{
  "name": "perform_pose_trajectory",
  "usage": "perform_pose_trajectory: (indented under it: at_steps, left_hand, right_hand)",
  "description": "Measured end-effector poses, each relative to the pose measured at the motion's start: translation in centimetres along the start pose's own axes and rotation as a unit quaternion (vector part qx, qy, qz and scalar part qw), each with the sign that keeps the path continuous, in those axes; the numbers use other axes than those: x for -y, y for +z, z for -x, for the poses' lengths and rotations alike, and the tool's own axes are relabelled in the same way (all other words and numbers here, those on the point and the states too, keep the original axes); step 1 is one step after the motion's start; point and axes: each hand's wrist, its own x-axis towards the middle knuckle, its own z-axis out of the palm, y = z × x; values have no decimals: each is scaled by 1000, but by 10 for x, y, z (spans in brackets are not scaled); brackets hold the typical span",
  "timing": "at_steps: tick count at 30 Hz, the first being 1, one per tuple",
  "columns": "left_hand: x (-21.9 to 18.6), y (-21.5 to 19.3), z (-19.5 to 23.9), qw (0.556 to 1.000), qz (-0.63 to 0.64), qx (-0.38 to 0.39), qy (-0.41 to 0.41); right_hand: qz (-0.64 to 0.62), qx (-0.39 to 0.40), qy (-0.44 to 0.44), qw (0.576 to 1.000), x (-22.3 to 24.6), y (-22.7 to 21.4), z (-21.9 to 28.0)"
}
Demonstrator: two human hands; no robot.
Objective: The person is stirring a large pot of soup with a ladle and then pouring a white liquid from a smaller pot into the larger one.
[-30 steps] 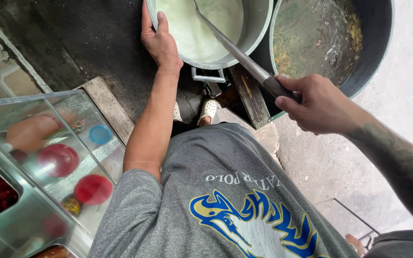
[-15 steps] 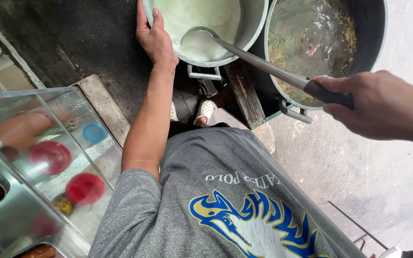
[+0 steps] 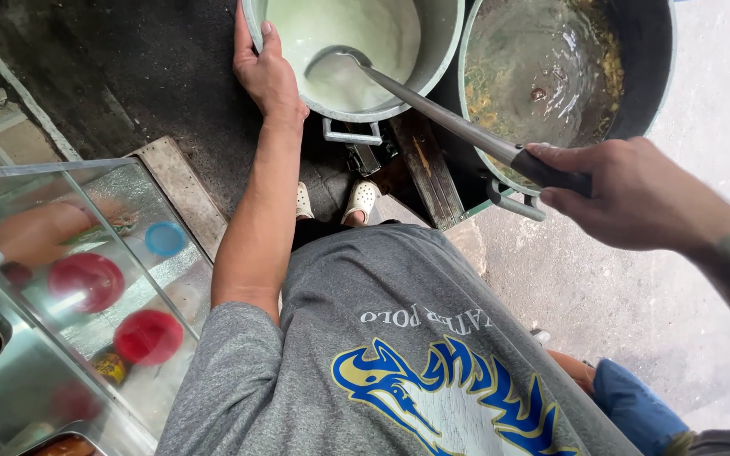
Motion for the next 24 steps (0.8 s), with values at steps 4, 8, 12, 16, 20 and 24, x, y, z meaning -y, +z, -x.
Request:
perform_pose_trajectory:
  at_steps: [4, 8, 12, 16, 20, 24]
  left_hand:
    - [-1, 3, 2, 1000, 20, -16, -7]
    - [-9, 4, 2, 999, -10, -26, -21]
    - [-4, 3, -1, 1000, -6, -3, -18]
    - [-2, 2, -3, 1000, -14, -2, -2]
    - [-3, 1, -3, 1000, -5, -1, -12]
    - [4, -5, -4, 1000, -12, 16, 3]
  right_hand:
    - [-60, -27, -36, 997, 1, 22, -20]
    - [-144, -30, -49, 988, 18, 23, -27]
    - [-169, -21, -43, 985, 19, 21, -35]
    - [-115, -8, -52, 992, 10, 11, -33]
    - [-50, -7, -48, 998, -7, 3, -27]
    - [94, -64, -59, 992, -26, 1, -22]
